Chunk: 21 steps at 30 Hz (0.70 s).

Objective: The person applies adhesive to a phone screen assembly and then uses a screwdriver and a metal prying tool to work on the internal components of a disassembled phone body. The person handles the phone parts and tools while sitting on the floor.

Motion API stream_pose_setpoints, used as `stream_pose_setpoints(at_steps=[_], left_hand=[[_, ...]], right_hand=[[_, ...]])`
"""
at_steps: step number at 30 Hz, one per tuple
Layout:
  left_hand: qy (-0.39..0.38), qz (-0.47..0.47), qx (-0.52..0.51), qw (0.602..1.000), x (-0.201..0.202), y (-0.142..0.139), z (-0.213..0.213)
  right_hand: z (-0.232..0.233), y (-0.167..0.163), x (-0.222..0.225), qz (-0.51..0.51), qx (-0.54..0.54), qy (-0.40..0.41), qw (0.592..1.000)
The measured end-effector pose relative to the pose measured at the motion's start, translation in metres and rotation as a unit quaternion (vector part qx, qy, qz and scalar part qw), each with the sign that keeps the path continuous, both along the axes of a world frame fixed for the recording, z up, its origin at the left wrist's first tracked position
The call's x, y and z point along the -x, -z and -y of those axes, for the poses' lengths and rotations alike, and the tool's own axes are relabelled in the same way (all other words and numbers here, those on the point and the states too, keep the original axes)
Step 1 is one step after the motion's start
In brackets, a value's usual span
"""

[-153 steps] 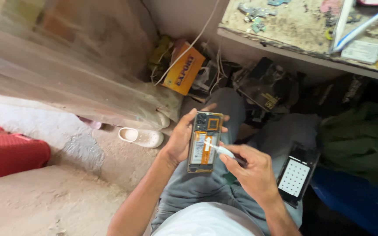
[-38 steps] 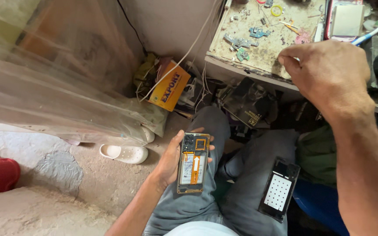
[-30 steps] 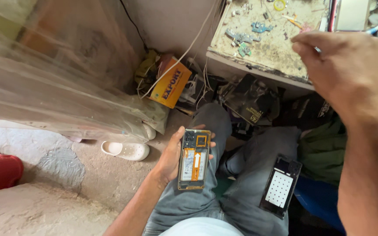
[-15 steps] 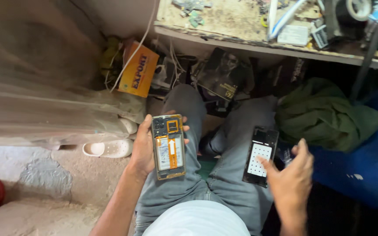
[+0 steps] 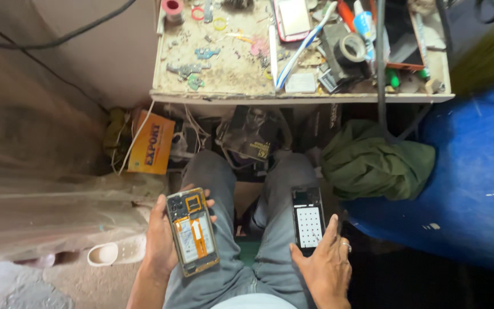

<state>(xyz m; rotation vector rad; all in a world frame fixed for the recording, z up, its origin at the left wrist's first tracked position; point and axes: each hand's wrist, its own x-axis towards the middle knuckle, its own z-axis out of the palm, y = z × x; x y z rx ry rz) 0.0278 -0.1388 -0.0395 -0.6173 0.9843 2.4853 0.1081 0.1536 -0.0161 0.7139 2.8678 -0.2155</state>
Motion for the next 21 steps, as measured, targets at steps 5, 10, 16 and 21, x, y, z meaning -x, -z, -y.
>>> stream_pose_setpoints(at_steps=[5,10,16,21], left_hand=[[0.001,0.021,0.01,1.0,0.003,-0.002,0.0],[0.001,0.032,0.012,0.999,0.001,-0.005,0.0],[-0.021,0.019,-0.031,0.999,0.001,-0.005,0.0],[-0.048,0.072,-0.087,0.993,0.008,-0.007,0.002]], right_hand=[[-0.031,-0.044,0.01,-0.096,0.027,0.059,0.993],[-0.113,-0.111,0.066,-0.261,-0.056,0.004,0.964],[-0.178,-0.147,0.213,-0.262,-0.081,-0.113,0.955],[-0.15,-0.149,0.267,-0.166,-0.097,-0.096,0.977]])
